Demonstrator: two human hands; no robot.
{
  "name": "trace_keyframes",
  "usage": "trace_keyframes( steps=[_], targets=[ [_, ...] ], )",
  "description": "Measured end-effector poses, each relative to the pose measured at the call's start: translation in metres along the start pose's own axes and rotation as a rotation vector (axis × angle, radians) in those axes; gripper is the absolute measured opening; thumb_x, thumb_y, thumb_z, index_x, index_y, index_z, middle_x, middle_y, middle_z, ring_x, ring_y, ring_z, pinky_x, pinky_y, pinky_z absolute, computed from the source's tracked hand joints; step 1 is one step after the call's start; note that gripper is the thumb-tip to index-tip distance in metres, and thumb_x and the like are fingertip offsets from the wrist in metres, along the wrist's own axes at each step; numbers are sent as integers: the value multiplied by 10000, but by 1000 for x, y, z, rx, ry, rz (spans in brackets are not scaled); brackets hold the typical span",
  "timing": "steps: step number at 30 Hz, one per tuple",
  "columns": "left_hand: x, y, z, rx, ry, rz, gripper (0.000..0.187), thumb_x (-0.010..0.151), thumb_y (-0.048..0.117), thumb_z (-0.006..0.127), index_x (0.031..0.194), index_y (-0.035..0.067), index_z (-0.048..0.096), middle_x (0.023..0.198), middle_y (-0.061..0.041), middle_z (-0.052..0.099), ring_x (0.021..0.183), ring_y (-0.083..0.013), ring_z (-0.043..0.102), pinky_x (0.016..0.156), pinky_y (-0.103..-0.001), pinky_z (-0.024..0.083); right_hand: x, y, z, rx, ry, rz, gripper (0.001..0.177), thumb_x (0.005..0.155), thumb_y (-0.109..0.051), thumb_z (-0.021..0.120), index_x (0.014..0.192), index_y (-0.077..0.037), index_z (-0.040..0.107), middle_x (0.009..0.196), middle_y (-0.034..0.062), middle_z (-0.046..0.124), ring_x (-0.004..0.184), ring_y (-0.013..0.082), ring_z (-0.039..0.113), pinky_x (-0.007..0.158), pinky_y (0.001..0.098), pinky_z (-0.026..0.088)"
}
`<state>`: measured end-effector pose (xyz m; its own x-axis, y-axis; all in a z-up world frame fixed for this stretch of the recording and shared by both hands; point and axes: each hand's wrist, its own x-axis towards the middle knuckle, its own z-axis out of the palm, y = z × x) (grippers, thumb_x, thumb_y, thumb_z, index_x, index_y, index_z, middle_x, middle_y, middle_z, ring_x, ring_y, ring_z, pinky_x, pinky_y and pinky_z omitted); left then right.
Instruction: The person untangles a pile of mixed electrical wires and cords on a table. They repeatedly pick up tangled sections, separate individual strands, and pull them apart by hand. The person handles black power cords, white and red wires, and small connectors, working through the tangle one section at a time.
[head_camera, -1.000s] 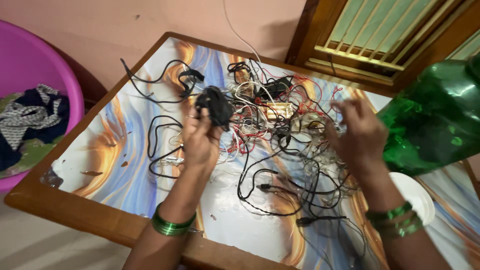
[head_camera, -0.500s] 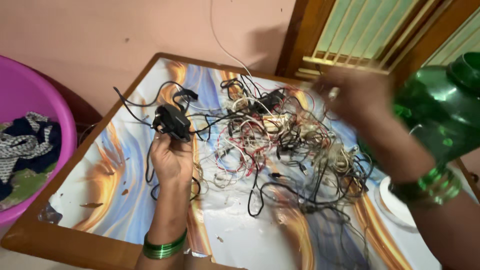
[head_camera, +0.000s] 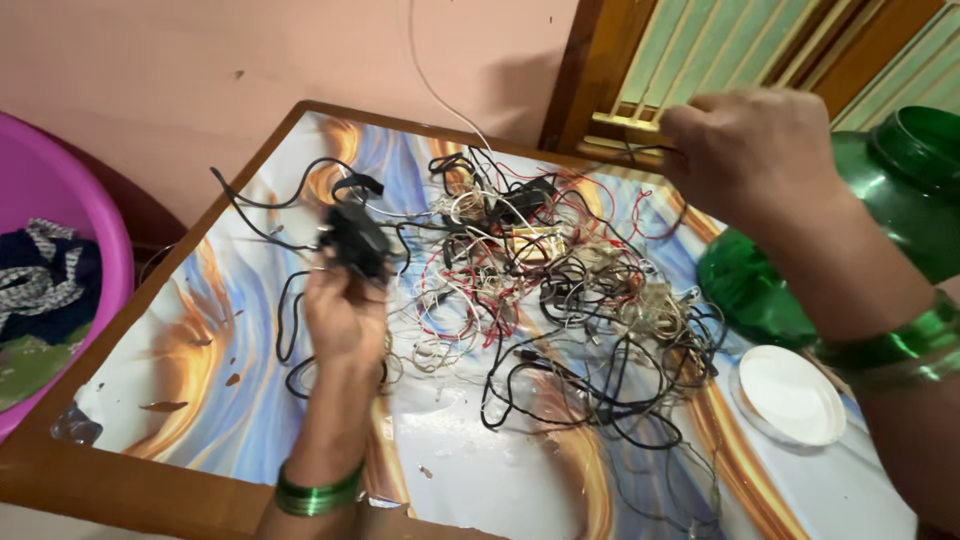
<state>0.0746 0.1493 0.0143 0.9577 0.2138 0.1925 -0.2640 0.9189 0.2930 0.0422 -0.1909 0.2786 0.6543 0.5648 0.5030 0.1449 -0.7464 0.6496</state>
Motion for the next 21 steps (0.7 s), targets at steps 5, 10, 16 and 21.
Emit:
trace_keyframes(
  steps=[5,10,16,21],
  targets=[
    [21,24,-23,88,-19,165,319,1019,11,466,1325,43,554,1198,-125,686,1035,-276,712,857,-437,611,-55,22,89,149,-505,381,329,816,-524,799,992,-246,807,860,53,746,791,279,725,678,410,581],
    [40,32,-47,132,144,176,297,1054,89,510,1345,75,572,1150,-98,703,960,-236,714,798,-379,614,-106,40,147,271,-792,658,306,903,-478,754,1023,-213,847,895,78,782,848,287,739,770,422,595],
    [30,-23,-39,339,137,142,339,1064,125,582,1401,97,553,1164,-62,688,922,-163,696,728,-298,593,-97,104,120,590,-446,839,242,949,-270,737,1011,-54,829,814,93,788,698,212,742,687,369,591],
    [-5,-48,0,358,-13,-16,387,1052,124,562,1437,108,531,1217,-56,679,950,-128,696,692,-258,580,-71,149,66,405,94,704,308,899,-332,768,1079,-84,794,883,96,782,776,225,738,732,372,586]
  ],
)
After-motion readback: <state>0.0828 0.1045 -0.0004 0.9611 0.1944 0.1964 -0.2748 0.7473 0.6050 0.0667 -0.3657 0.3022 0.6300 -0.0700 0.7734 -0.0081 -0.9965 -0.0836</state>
